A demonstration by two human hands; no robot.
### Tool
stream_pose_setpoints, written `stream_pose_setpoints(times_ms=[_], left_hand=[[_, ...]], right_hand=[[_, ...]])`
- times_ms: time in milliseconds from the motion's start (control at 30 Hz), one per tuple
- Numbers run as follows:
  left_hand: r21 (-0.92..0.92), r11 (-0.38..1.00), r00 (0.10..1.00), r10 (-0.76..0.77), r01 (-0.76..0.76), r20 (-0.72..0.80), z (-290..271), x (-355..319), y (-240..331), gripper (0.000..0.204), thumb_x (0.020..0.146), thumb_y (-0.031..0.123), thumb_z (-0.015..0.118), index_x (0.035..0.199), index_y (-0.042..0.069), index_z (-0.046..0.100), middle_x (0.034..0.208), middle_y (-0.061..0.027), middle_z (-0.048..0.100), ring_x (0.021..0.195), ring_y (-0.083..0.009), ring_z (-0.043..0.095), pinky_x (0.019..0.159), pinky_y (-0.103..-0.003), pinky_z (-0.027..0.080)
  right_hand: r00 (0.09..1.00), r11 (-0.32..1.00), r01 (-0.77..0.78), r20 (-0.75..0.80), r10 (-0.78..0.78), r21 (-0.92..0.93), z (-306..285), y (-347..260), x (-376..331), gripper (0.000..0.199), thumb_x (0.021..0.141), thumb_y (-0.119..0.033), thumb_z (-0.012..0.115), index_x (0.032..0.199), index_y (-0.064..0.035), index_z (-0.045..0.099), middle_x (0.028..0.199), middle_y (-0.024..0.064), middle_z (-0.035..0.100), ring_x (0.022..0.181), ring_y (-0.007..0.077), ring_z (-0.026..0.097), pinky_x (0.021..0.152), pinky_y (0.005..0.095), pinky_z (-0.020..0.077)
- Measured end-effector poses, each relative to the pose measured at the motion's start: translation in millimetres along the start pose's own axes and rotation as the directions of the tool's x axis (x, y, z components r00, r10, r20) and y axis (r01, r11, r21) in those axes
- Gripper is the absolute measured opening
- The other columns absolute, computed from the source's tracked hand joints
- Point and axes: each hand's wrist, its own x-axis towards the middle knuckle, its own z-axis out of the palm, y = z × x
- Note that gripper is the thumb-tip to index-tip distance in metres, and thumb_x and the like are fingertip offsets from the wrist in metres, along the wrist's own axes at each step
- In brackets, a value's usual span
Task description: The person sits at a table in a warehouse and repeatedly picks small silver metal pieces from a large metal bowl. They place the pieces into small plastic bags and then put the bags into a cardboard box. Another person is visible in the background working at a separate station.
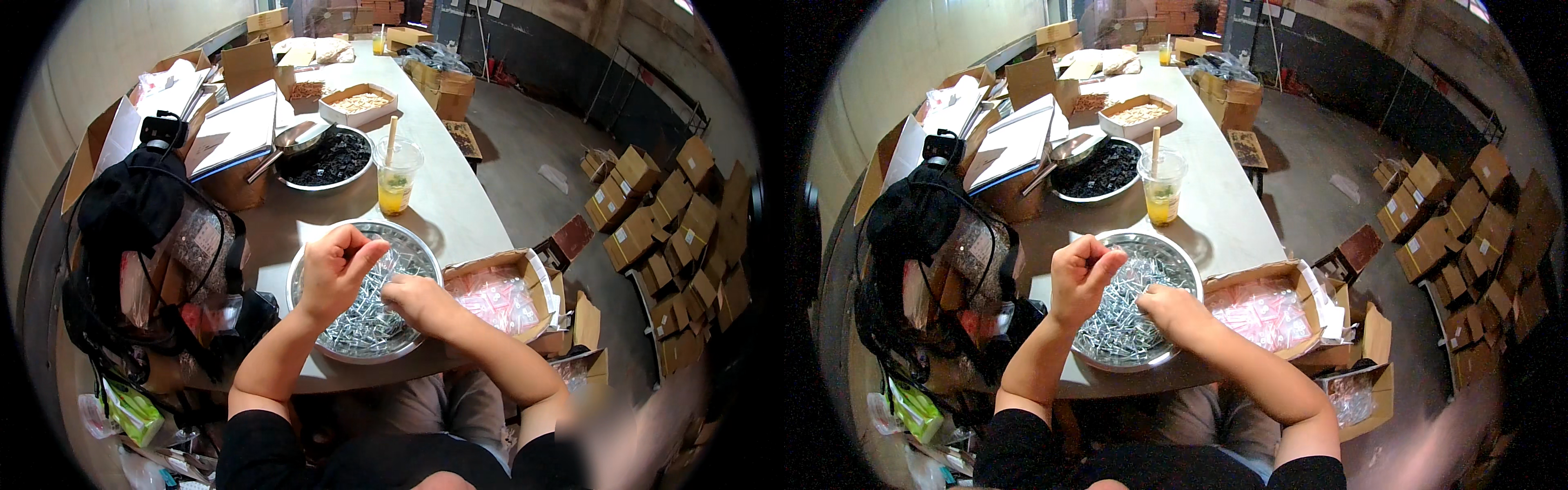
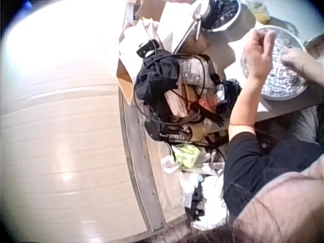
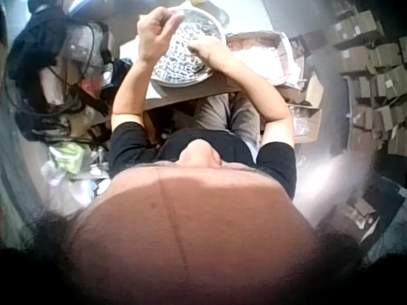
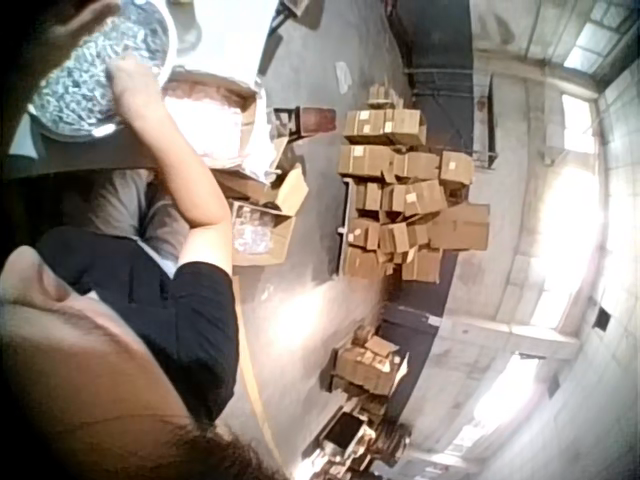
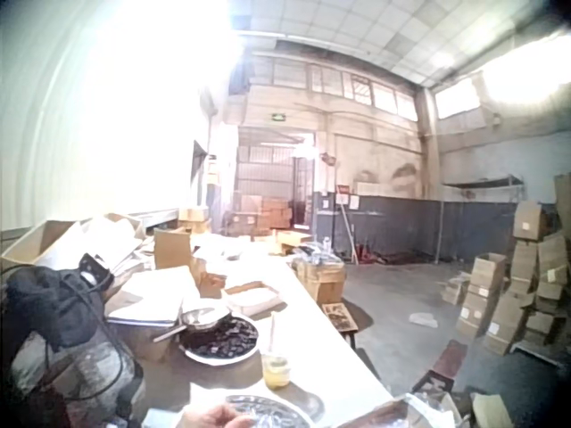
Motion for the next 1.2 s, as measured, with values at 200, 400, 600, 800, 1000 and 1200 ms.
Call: stream_pose_setpoints(times_ms=[200,400,600,800,1000,1200], left_hand=[[-0.126,0.98,0.988,0.156,-0.154,0.002,6.4,9.5,-4.4,0.014,0.085,0.012,0.072,0.083,-0.002,0.068,0.065,-0.0037,0.064,0.058,-0.0057,0.055,0.053,-0.022,0.044],[-0.075,0.994,0.98,-0.069,0.085,0.188,2.5,6.3,-1.9,0.013,0.085,0.009,0.071,0.082,-0.002,0.067,0.069,-0.0028,0.065,0.064,-0.0055,0.059,0.055,-0.019,0.045],[-0.14,0.973,0.95,-0.138,0.182,0.28,-2.5,7.5,-0.2,0.013,0.083,0.01,0.073,0.083,-0.002,0.068,0.07,-0.0041,0.066,0.065,-0.0057,0.059,0.055,-0.02,0.045],[-0.287,0.937,0.913,-0.07,0.198,0.402,4.5,12.6,-10.7,0.015,0.083,0.006,0.072,0.093,-0.004,0.07,0.096,-0.0098,0.067,0.072,-0.009,0.061,0.064,-0.02,0.05],[-0.351,0.93,0.94,0.022,0.105,0.34,6.2,10.0,-15.3,0.011,0.082,0.004,0.072,0.08,-0.003,0.064,0.095,-0.009,0.066,0.076,-0.0104,0.064,0.065,-0.022,0.052],[-0.043,0.987,0.844,-0.108,0.153,0.525,8.5,7.1,-6.3,0.031,0.079,0.023,0.079,0.084,0.001,0.058,0.071,-0.0034,0.06,0.067,-0.0074,0.053,0.058,-0.025,0.044]], right_hand=[[0.995,0.986,-0.068,-0.068,0.079,0.149,-23.1,-0.9,2.0,0.011,0.079,-0.007,0.066,0.088,-0.0013,0.065,0.08,0.0148,0.067,0.075,0.0289,0.066,0.07,0.0358,0.0523],[0.938,0.842,-0.3,-0.021,0.345,0.448,-46.2,-0.1,-7.8,0.017,0.083,-0.005,0.064,0.097,0.0033,0.066,0.082,0.0082,0.068,0.075,0.0116,0.064,0.07,0.0268,0.0511],[0.92,0.756,-0.269,-0.071,0.385,0.597,-52.0,3.4,-17.4,0.015,0.085,-0.007,0.062,0.096,0.002,0.068,0.079,0.0092,0.068,0.072,0.0122,0.063,0.067,0.0271,0.0502],[0.92,0.823,-0.277,-0.111,0.377,0.496,-50.8,-6.1,-15.5,0.015,0.085,-0.005,0.063,0.096,0.003,0.068,0.077,0.0095,0.067,0.07,0.0114,0.062,0.064,0.0258,0.0489],[0.944,0.913,-0.21,-0.173,0.283,0.349,-51.0,-5.3,-16.7,0.012,0.084,0.0,0.062,0.094,0.0033,0.068,0.083,0.0078,0.069,0.078,0.0118,0.064,0.07,0.0256,0.0514],[0.846,0.674,-0.015,-0.35,0.402,0.738,-60.7,-12.9,-25.4,0.013,0.084,0.002,0.06,0.096,0.0026,0.065,0.086,0.0079,0.068,0.079,0.0145,0.065,0.071,0.0266,0.0514]])
